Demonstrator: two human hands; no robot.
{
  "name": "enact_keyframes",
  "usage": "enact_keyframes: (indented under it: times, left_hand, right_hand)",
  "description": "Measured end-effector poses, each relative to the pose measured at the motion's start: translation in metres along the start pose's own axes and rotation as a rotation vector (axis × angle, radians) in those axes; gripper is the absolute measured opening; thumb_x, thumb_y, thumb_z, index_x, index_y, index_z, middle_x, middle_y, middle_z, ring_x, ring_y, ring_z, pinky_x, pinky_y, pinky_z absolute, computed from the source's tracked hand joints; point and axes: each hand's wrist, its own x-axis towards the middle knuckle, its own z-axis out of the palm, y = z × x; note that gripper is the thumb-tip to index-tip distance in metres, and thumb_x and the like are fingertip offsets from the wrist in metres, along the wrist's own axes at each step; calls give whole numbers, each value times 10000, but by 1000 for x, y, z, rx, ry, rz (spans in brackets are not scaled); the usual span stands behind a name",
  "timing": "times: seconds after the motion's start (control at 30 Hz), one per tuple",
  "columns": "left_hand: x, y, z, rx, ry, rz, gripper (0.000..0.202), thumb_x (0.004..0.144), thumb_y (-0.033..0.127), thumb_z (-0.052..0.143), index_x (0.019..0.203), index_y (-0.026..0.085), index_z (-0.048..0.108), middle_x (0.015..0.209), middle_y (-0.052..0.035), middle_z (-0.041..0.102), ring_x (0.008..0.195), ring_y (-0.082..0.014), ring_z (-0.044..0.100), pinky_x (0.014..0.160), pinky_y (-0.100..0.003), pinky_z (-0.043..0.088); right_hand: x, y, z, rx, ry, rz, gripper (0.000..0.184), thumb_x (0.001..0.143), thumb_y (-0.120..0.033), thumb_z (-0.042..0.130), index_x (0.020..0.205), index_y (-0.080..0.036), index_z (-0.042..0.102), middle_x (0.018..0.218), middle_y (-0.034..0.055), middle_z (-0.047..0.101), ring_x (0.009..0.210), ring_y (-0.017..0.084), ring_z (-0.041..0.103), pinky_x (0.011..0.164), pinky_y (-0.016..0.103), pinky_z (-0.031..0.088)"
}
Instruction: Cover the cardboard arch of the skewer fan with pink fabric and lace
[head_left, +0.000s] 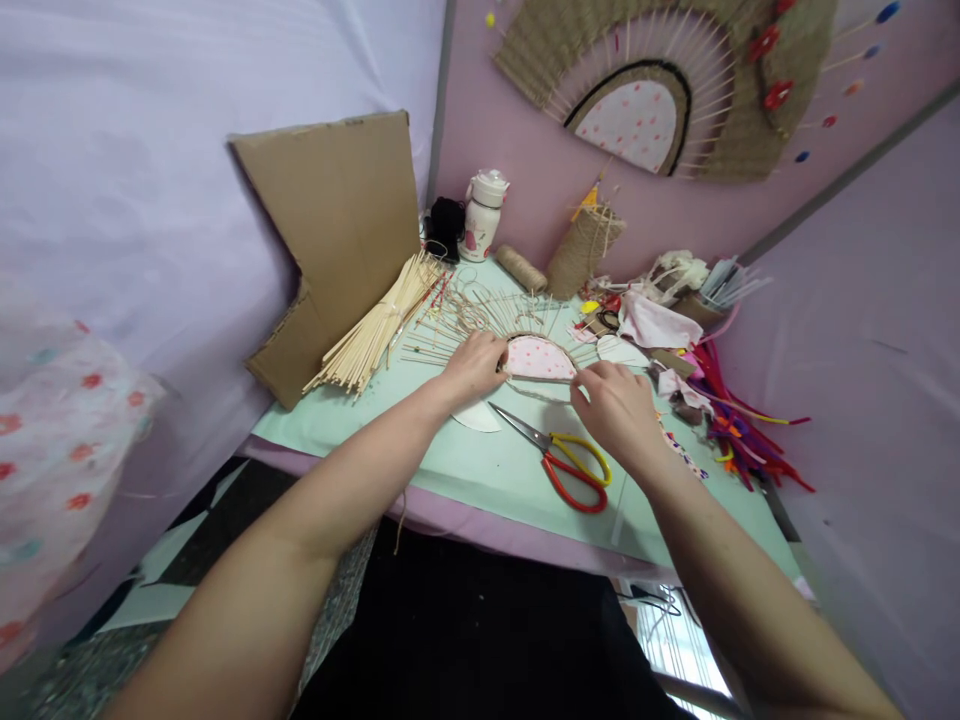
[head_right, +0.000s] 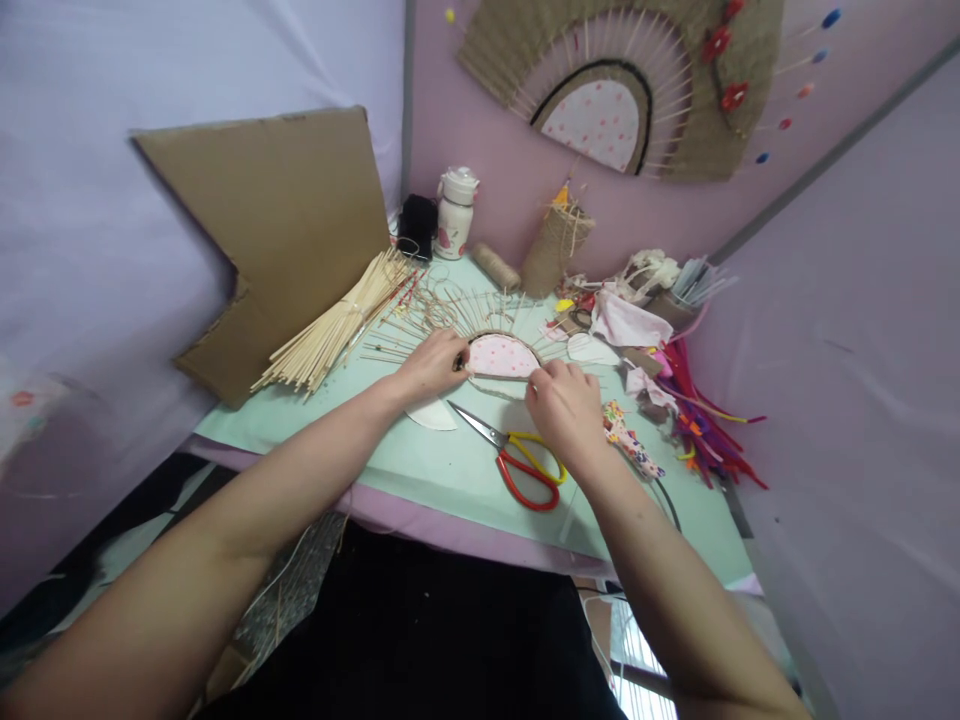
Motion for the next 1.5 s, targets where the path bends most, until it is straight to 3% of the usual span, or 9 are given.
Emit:
enact_keyframes:
  times: [0.1,0.3,0.47,0.87,1.27,1.4,1.5]
  left_hand:
    - [-1,2,0,9,1,-3,156,808,254,583,926,170,640,1010,-107,605,1039,-270,522,917,-377,438]
    - [0,-5,-4,-31,-60,35,191,777,223,619,961,175,640,1041,-93,608,1064,-259,522,946,-374,434]
    - [2,-12,-6,-94,-83,48,240,737,113,584,952,176,669,1036,-84,632,1064,-237,550,975,-355,431]
    - [2,-4,-3,-63,-23,12,180,761,220,610,912,155,683,1006,-99,658,1024,-245,576,943,-351,444]
    - [1,4,5,-22,40,-80,129,781,259,621,859,169,673,989,-102,663,1039,-265,559,946,-373,452]
    - [-1,0,-4,-36,-33,-61,222,751,286,662,943,174,675,1066,-97,661,1082,-265,561,958,-371,449]
    - [-1,-12,-18,-147,-207,14,446,636,324,773,1047,188,666,1164,-65,659,1133,-251,566,984,-337,439]
  right_hand:
    - [15,-20,5,146,61,23,199,908,-270,520,988,-178,677,1058,117,682,1012,270,579,784,357,359]
    - [36,-52,28,288,-73,140,306,921,-405,519,867,-175,715,952,121,723,855,229,636,715,314,382]
    - [39,-53,39,283,-81,196,333,916,-450,528,855,-193,730,897,110,743,804,230,654,670,311,375]
    - [39,-54,47,231,0,151,283,921,-305,475,878,-174,722,975,125,726,948,259,623,826,387,330]
    - [39,-54,50,197,36,134,228,906,-291,502,861,-177,695,956,95,719,941,240,606,791,367,297]
    - [35,-50,45,212,34,101,166,870,-273,549,889,-190,692,956,84,722,948,244,607,786,362,307]
    - [31,-44,42,229,31,71,143,843,-253,579,920,-192,684,955,84,725,953,256,606,779,361,320]
